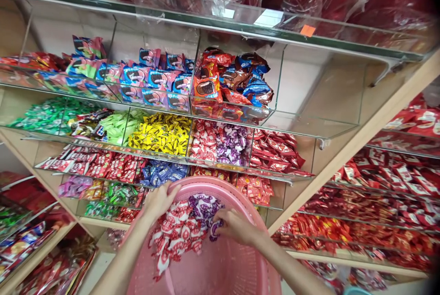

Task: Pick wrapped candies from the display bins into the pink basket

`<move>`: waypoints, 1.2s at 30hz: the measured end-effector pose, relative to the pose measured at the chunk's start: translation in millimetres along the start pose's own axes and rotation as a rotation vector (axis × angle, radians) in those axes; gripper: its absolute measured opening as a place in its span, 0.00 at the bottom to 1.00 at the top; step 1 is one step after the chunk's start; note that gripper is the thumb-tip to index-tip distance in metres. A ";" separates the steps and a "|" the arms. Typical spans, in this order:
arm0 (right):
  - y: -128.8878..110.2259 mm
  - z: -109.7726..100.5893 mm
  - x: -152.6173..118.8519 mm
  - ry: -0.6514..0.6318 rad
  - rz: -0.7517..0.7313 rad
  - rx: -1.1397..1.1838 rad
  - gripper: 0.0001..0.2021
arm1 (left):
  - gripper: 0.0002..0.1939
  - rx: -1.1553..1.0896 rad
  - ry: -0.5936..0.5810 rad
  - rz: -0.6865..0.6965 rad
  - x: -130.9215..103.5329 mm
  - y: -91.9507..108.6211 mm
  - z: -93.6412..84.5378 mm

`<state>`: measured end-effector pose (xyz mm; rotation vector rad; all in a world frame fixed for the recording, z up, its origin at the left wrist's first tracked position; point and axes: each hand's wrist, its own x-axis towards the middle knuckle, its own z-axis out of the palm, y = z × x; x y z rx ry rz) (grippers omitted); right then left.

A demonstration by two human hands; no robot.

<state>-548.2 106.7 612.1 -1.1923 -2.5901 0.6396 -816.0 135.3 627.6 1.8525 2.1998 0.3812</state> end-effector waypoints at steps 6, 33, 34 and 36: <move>-0.4 10.6 4.2 -0.013 -0.028 -0.087 0.09 | 0.32 -0.025 0.010 -0.003 -0.5 -0.4 1.1; -7.0 31.0 -1.0 -0.054 -0.325 -0.689 0.05 | 0.32 0.009 0.010 -0.014 -3.9 3.3 -1.7; -7.4 31.5 -0.9 -0.056 -0.322 -0.695 0.05 | 0.32 0.007 0.013 -0.015 -4.0 3.4 -1.9; -7.8 31.9 -0.8 -0.051 -0.308 -0.708 0.05 | 0.32 -0.001 0.018 -0.012 -4.3 3.3 -2.0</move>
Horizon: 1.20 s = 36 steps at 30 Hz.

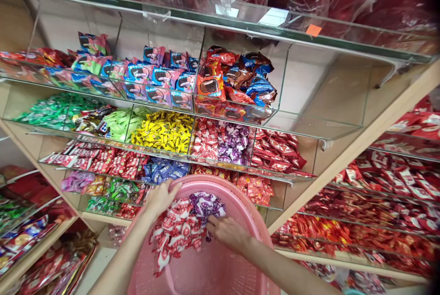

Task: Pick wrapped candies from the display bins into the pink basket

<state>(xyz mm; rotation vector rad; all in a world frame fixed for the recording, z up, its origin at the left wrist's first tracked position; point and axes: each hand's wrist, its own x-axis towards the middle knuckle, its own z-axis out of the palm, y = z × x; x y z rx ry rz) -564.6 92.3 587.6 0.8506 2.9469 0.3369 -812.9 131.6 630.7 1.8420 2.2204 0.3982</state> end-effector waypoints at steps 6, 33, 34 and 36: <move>4.2 -18.5 0.2 0.061 0.021 0.012 0.04 | 0.31 -0.037 -0.007 -0.006 -0.7 -0.3 -0.2; 144.8 -146.0 27.9 0.196 0.270 -0.413 0.08 | 0.33 -0.080 -0.016 -0.004 3.6 -7.1 5.3; 143.4 -148.8 24.8 0.213 0.279 -0.408 0.07 | 0.33 -0.078 -0.019 -0.007 3.5 -6.3 4.7; 139.8 -155.3 18.4 0.250 0.301 -0.403 0.08 | 0.32 -0.073 -0.020 -0.015 3.6 -4.9 3.8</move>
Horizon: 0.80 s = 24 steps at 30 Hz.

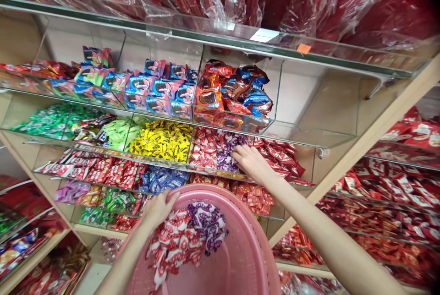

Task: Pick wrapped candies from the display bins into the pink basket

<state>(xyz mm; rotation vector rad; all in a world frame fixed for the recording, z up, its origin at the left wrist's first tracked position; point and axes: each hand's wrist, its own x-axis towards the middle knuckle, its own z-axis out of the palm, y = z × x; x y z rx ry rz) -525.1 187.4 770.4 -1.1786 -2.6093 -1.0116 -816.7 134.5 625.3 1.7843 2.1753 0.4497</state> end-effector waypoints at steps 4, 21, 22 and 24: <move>2.3 -16.6 -8.7 0.034 0.084 0.010 0.09 | 0.32 0.028 0.003 0.000 0.8 0.5 -0.1; -140.2 50.9 -76.6 -0.205 -0.135 0.454 0.09 | 0.34 0.066 0.001 0.011 1.3 -0.7 1.7; -145.3 55.5 -76.5 -0.189 -0.154 0.440 0.09 | 0.33 0.064 -0.001 0.012 1.3 -0.9 1.5; -153.8 63.4 -74.9 -0.153 -0.186 0.405 0.07 | 0.33 0.059 0.001 0.015 1.3 -1.4 1.5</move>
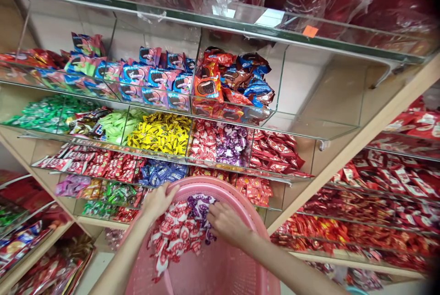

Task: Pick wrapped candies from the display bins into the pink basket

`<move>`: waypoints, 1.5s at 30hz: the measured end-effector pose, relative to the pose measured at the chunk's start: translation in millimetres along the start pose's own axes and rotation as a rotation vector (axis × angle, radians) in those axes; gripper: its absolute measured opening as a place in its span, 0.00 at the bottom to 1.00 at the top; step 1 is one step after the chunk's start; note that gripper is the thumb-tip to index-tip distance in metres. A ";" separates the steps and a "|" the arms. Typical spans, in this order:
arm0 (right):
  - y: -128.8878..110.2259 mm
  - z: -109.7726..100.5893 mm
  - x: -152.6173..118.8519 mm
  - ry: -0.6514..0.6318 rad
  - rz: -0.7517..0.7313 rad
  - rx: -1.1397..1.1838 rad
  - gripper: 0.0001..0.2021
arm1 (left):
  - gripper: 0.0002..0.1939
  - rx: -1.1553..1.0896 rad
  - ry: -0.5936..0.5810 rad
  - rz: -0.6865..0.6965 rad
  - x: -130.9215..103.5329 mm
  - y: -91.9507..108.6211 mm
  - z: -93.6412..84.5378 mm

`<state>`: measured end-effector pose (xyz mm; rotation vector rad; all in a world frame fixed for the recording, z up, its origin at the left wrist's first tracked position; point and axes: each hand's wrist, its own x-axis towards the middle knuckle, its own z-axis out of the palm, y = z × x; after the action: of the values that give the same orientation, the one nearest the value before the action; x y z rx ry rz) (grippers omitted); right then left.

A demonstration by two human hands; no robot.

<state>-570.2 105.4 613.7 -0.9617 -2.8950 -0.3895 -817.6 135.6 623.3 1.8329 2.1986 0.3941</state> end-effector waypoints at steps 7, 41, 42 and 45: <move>-4.4 24.0 6.5 0.049 -0.005 -0.055 0.02 | 0.33 -0.031 -0.008 -0.015 0.1 0.9 0.6; 109.9 -108.7 84.2 -0.092 0.840 0.220 0.20 | 0.33 -0.055 -0.007 -0.011 1.9 -2.0 3.2; 110.4 -108.1 84.3 -0.087 0.843 0.227 0.19 | 0.33 -0.054 -0.007 -0.009 1.8 -2.2 2.9; 113.1 -106.3 82.9 -0.054 0.841 0.248 0.16 | 0.34 -0.054 -0.012 -0.006 1.6 -2.9 2.2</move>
<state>-571.0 213.4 752.7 -1.9726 -2.1957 0.0598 -819.8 136.8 620.2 1.7963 2.1634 0.4363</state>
